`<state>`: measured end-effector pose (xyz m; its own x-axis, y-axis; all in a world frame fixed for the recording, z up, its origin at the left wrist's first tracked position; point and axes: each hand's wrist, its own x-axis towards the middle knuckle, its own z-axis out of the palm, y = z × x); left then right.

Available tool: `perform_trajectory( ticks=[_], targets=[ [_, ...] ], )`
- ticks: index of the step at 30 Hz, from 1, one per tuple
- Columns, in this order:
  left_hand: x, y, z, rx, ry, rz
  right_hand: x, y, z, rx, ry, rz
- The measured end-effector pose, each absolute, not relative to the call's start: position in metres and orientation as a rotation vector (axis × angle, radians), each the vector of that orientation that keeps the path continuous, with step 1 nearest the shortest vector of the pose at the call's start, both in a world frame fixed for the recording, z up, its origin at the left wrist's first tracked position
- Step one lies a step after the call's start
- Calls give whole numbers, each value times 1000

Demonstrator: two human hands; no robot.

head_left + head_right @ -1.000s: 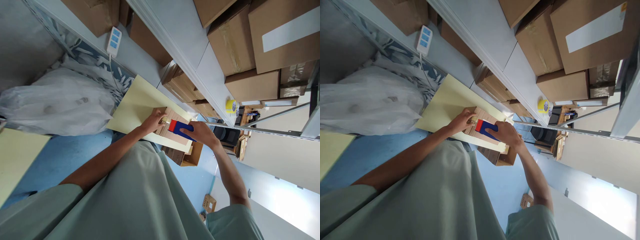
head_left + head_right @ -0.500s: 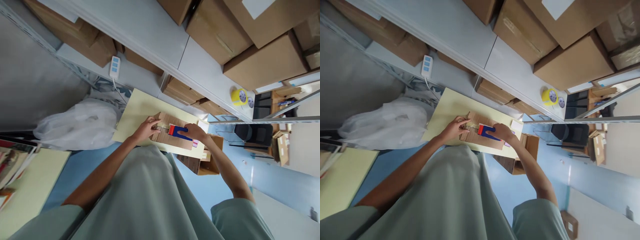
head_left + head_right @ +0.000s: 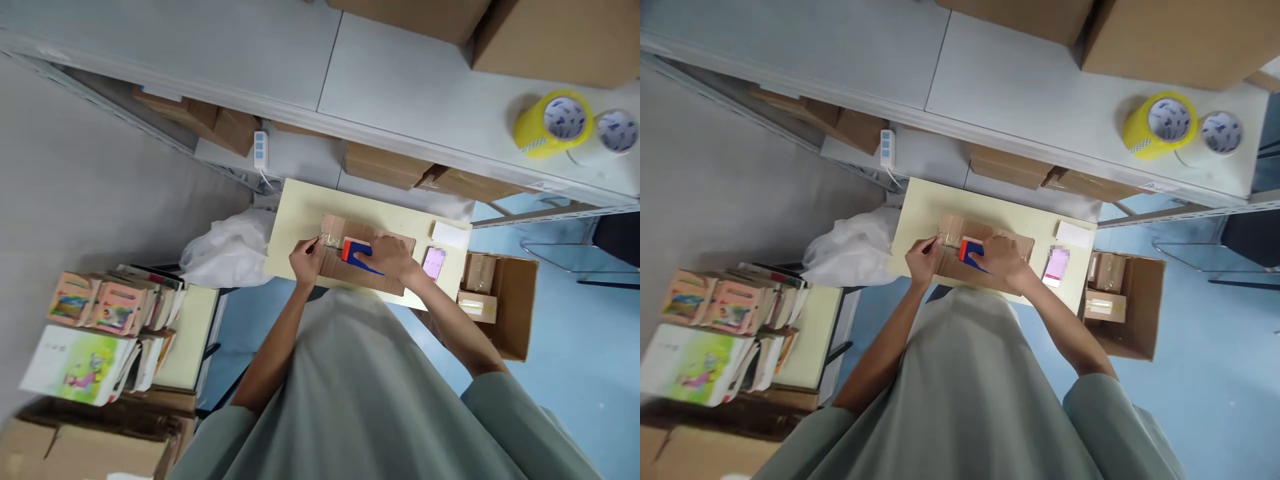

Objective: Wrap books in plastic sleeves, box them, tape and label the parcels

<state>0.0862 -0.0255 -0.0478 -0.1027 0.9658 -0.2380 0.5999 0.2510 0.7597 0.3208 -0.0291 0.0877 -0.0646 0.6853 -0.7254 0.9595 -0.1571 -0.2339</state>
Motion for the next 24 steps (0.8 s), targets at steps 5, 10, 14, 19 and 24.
perform_trajectory(
  ticks=[5,10,14,19,24],
  targets=[
    [93,-27,-47,1448,1896,609,333,-34,92,1884,1811,-1126],
    [92,-25,-48,1492,1918,597,395,-67,117,1885,1833,-1233],
    [86,-22,-55,1531,1838,621,476,-121,142,1933,1707,-1290],
    [88,-20,-65,1555,1897,709,536,-169,159,1942,1537,-1437],
    [93,-19,-70,1571,1912,735,541,-183,149,1934,1513,-1526]
  ],
)
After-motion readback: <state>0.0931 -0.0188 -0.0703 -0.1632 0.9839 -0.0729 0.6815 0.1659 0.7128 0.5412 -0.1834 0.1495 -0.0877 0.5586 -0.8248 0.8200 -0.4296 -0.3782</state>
